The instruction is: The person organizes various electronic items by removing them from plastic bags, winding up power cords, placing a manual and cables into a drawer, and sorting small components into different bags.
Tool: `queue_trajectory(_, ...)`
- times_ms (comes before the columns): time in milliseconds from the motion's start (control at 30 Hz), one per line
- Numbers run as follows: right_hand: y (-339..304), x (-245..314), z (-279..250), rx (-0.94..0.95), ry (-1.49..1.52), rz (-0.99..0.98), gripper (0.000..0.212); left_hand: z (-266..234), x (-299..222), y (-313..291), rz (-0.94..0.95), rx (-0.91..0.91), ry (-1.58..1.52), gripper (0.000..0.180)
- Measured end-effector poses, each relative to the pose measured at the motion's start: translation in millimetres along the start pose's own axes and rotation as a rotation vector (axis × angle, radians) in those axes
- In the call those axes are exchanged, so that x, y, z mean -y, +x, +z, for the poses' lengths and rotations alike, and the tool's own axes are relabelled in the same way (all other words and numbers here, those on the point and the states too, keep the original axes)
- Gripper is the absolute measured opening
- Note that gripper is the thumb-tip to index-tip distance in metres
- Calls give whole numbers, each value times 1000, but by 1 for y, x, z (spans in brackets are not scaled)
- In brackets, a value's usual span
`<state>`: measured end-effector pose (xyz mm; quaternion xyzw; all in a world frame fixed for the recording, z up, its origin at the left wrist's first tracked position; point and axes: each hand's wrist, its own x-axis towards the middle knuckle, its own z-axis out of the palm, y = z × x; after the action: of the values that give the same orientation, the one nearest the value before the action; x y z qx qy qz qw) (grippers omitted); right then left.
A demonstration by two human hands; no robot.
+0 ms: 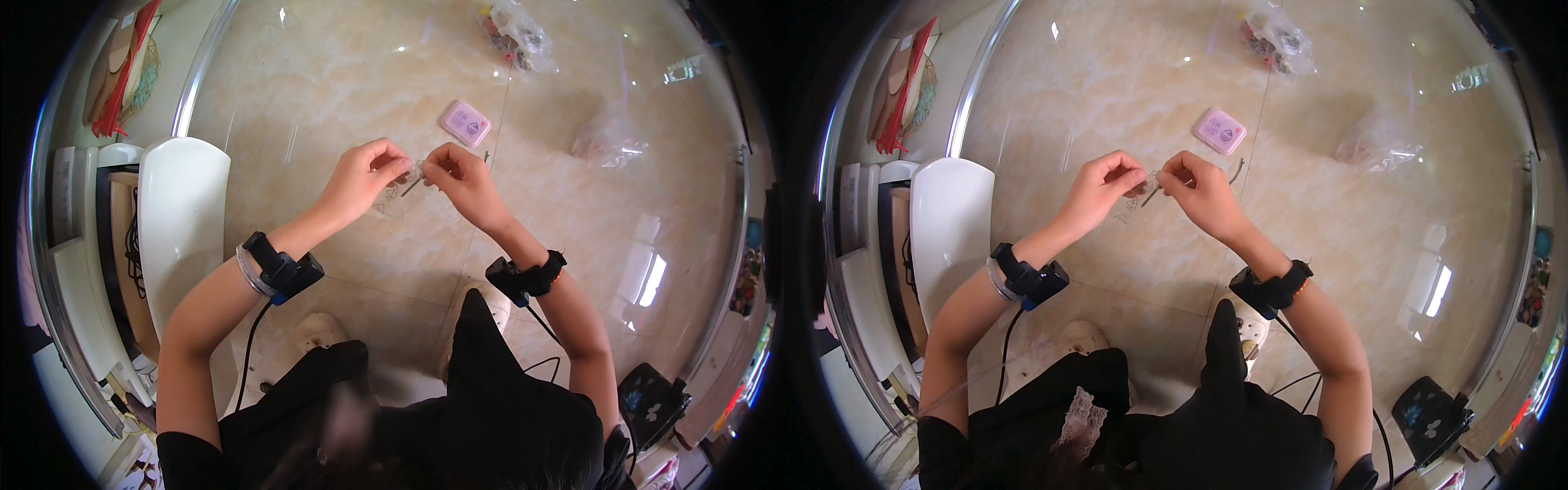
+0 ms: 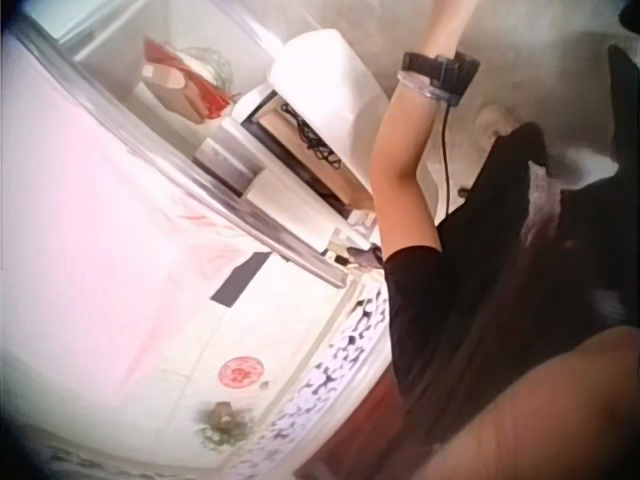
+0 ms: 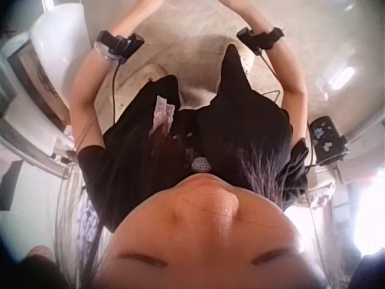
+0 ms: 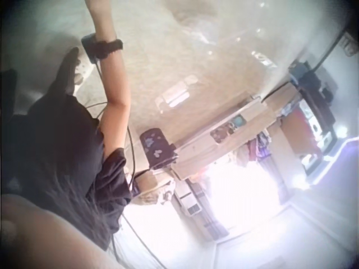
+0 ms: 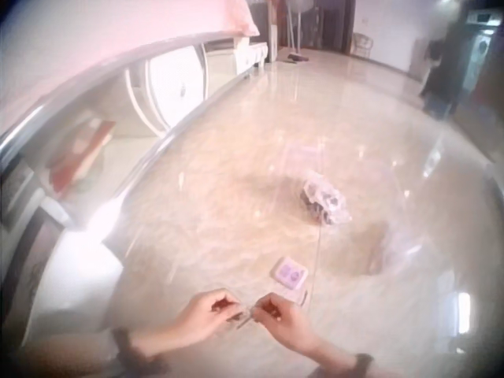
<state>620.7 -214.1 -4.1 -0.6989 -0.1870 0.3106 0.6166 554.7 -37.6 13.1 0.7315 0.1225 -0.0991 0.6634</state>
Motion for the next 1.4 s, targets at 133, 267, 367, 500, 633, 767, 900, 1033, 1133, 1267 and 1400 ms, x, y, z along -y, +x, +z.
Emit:
queue_trajectory(133,4,6,2,42,25,35,21,0,-6,-3,1,27,-24,12)
queue_trajectory(267,6,6,7,-59,106,28,23,4,-8,-7,33,-20,-30,13)
queue_trajectory(367,5,8,8,5,145,80,22,3,-5,-8,-8,-36,-18,14)
queue_trajectory(500,2,8,12,-10,-4,-17,20,3,-15,-10,-77,-42,33,13)
queue_trajectory(633,0,-4,16,-140,101,-57,19,4,-13,-10,-127,-8,-57,12)
queue_trajectory(767,-3,7,12,-151,64,30,16,11,-13,-15,-93,-39,-103,11)
queue_trajectory(900,1,17,-11,147,-122,-59,12,12,-1,-18,-29,-43,15,12)
queue_trajectory(1033,-2,26,-16,238,-295,-200,11,2,3,-19,-21,35,51,12)
queue_trajectory(1133,1,12,-19,192,-577,-308,9,0,0,-20,4,48,86,15)
queue_trajectory(1267,15,7,-47,194,-906,-332,11,-12,14,-9,62,-194,127,19)
queue_trajectory(1400,33,12,-82,206,-303,-120,19,-28,12,-4,76,-244,65,16)
